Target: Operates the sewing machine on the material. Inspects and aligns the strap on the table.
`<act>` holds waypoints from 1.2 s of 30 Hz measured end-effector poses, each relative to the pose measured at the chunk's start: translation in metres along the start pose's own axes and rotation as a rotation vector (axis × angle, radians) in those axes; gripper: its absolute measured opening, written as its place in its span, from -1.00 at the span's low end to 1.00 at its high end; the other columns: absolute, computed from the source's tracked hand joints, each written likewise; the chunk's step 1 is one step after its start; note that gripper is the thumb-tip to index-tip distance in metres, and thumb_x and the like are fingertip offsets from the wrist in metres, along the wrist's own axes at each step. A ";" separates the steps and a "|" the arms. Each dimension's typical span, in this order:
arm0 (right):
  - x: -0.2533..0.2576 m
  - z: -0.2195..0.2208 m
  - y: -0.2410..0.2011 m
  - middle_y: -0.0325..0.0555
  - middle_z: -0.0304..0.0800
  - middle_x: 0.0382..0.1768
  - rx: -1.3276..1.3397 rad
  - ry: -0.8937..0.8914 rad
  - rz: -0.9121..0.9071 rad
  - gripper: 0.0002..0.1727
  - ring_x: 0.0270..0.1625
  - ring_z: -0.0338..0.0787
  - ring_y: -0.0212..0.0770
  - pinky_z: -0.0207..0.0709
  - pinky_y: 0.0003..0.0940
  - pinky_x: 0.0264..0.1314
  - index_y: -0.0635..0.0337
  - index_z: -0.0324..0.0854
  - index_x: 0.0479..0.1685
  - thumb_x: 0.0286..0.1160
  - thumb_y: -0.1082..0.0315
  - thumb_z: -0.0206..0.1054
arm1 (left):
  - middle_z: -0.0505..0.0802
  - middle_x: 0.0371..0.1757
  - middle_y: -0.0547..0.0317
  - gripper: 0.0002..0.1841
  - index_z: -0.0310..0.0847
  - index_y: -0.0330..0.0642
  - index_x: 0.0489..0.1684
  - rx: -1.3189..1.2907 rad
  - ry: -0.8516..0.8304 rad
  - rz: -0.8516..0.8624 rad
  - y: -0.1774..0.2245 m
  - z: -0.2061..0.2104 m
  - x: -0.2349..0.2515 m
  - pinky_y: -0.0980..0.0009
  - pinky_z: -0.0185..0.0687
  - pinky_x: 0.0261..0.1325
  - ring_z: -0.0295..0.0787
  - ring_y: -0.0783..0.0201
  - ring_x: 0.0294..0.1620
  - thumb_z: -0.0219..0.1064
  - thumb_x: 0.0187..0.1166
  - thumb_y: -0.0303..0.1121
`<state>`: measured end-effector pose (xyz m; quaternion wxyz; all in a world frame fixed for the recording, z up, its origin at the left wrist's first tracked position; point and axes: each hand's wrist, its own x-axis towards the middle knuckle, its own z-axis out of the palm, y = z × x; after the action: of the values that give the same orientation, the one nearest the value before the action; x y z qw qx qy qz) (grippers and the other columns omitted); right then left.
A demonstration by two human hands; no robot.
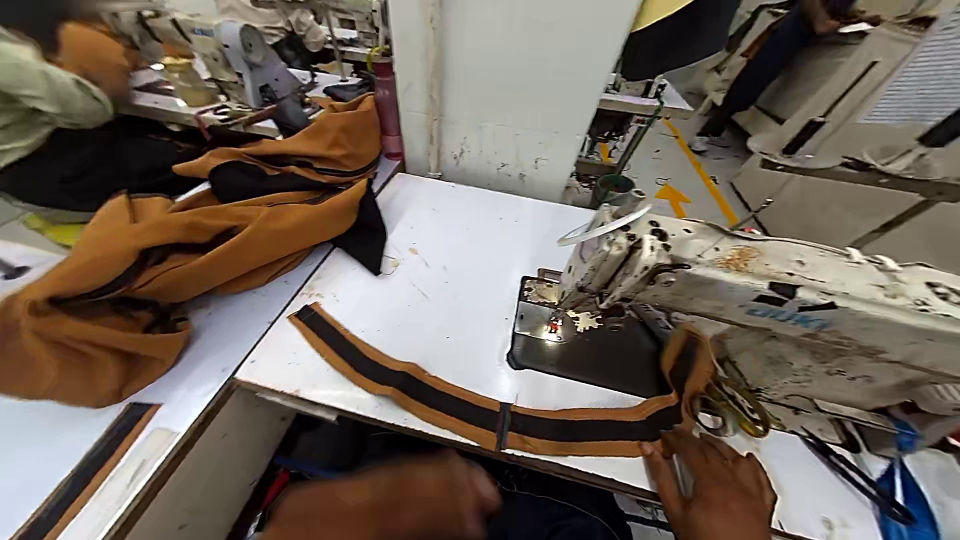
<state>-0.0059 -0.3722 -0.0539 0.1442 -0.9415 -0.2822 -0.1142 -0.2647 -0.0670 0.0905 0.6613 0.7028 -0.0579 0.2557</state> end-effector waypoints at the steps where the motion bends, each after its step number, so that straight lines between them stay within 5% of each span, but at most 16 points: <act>1: -0.005 -0.006 -0.004 0.06 0.89 0.16 -0.013 -0.003 0.017 -0.40 0.41 0.69 0.35 0.12 0.56 0.58 0.11 0.87 0.04 0.65 -0.23 0.17 | 0.83 0.36 -0.01 -0.45 0.72 -0.27 0.34 0.434 0.041 -0.102 -0.027 -0.026 0.005 0.11 0.67 0.50 0.76 0.13 0.40 0.09 0.80 0.03; 3: -0.008 -0.015 -0.006 0.07 0.91 0.00 -0.015 0.007 0.055 -0.39 0.26 0.76 0.28 0.32 0.42 0.44 0.12 0.87 -0.06 0.66 -0.24 0.17 | 0.67 0.56 -0.12 -0.30 0.56 -0.25 0.55 1.043 0.112 -0.296 -0.081 -0.053 0.008 -0.13 0.49 0.58 0.61 -0.09 0.57 0.08 0.74 0.18; 5: 0.001 -0.016 -0.003 0.23 0.85 0.06 0.033 0.039 0.064 -0.38 0.22 0.76 0.35 0.55 0.31 0.27 0.27 0.80 0.09 0.68 -0.16 0.17 | 0.61 0.60 -0.23 -0.27 0.55 -0.33 0.54 1.192 0.131 -0.327 -0.111 -0.052 0.008 -0.21 0.43 0.60 0.54 -0.24 0.61 0.06 0.73 0.18; 8: 0.022 0.002 0.004 0.22 0.77 0.32 0.051 0.132 0.016 -0.35 0.32 0.76 0.32 0.62 0.21 0.33 0.31 0.70 0.34 0.67 -0.12 0.15 | 0.86 0.25 -0.10 -0.59 0.79 -0.24 0.23 1.022 0.051 -0.208 -0.130 -0.004 0.019 0.04 0.77 0.27 0.84 -0.01 0.26 0.24 0.73 -0.11; 12: 0.039 0.026 -0.005 0.14 0.79 0.30 0.085 0.070 0.016 -0.50 0.27 0.77 0.30 0.59 0.31 0.27 0.20 0.72 0.33 0.65 0.04 0.20 | 0.83 0.01 0.06 -0.69 0.81 -0.18 0.13 0.777 -0.063 -0.215 -0.174 0.041 0.050 0.37 0.79 -0.01 0.80 0.28 -0.16 0.38 0.62 -0.19; 16: 0.030 0.027 -0.016 0.00 0.89 -0.09 0.114 0.131 0.025 -0.68 -0.01 0.85 0.14 0.67 0.17 0.05 0.15 0.81 0.15 0.60 0.25 0.25 | 0.83 -0.10 0.12 -0.74 0.90 -0.04 -0.02 0.818 -0.159 -0.408 -0.185 0.046 0.076 0.24 0.74 0.04 0.78 0.21 -0.14 0.41 0.59 -0.12; 21: 0.003 0.001 -0.011 0.11 0.88 -0.11 0.160 0.260 0.047 -0.70 -0.06 0.87 0.08 0.73 -0.03 0.02 0.28 0.80 0.12 0.55 0.33 0.33 | 0.79 -0.16 0.14 -0.76 0.82 -0.09 -0.12 0.928 -0.122 -0.475 -0.187 0.042 0.086 0.18 0.76 -0.05 0.80 0.19 -0.17 0.29 0.69 -0.17; 25: -0.018 -0.023 -0.001 0.16 0.80 -0.22 0.209 0.295 0.083 -0.69 -0.21 0.78 -0.04 0.69 -0.22 -0.11 0.39 0.76 0.09 0.56 0.30 0.44 | 0.73 -0.23 0.05 -0.66 0.67 -0.24 -0.22 0.962 0.025 -0.311 -0.191 0.045 0.081 0.17 0.76 -0.23 0.78 0.12 -0.27 0.05 0.80 -0.22; 28: -0.027 -0.027 0.009 0.08 0.75 -0.31 0.220 0.325 0.120 -0.63 -0.32 0.72 -0.16 0.64 -0.34 -0.24 0.38 0.74 0.10 0.50 0.24 0.49 | 0.70 -0.27 0.13 -0.55 0.64 -0.23 -0.20 0.773 0.057 -0.235 -0.189 0.037 0.075 0.30 0.75 -0.20 0.72 0.28 -0.32 -0.12 0.87 -0.14; 31: -0.027 -0.028 0.014 0.18 0.78 -0.15 0.241 0.314 0.196 -0.49 -0.16 0.78 -0.07 0.69 -0.24 -0.09 0.38 0.73 0.16 0.52 0.06 0.48 | 0.82 -0.11 0.08 -0.55 0.67 -0.28 -0.02 0.711 0.039 -0.116 -0.170 0.029 0.056 0.33 0.82 -0.04 0.82 0.31 -0.14 -0.06 0.88 -0.11; 34: -0.023 -0.026 0.023 0.05 0.87 0.04 0.288 0.142 0.337 -0.43 0.04 0.86 -0.04 0.74 0.00 0.11 0.23 0.74 0.26 0.73 -0.10 0.14 | 0.77 0.29 -0.32 -0.59 0.62 -0.47 0.22 0.877 0.016 -0.163 -0.137 0.016 0.032 0.05 0.68 0.40 0.76 -0.07 0.33 0.23 0.76 -0.21; 36: -0.016 -0.018 0.029 -0.05 0.90 -0.02 0.292 0.104 0.401 -0.34 -0.01 0.86 -0.08 0.72 0.04 0.04 0.10 0.79 0.22 0.71 -0.25 0.03 | 0.67 0.45 -0.42 -0.54 0.61 -0.45 0.32 1.010 -0.027 -0.200 -0.136 0.003 0.018 -0.12 0.41 0.62 0.58 -0.26 0.54 0.29 0.72 -0.17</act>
<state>-0.0050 -0.4097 -0.0478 0.3126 -0.9408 -0.0954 -0.0897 -0.1909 -0.0488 -0.0244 0.2598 0.9399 0.1318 0.1783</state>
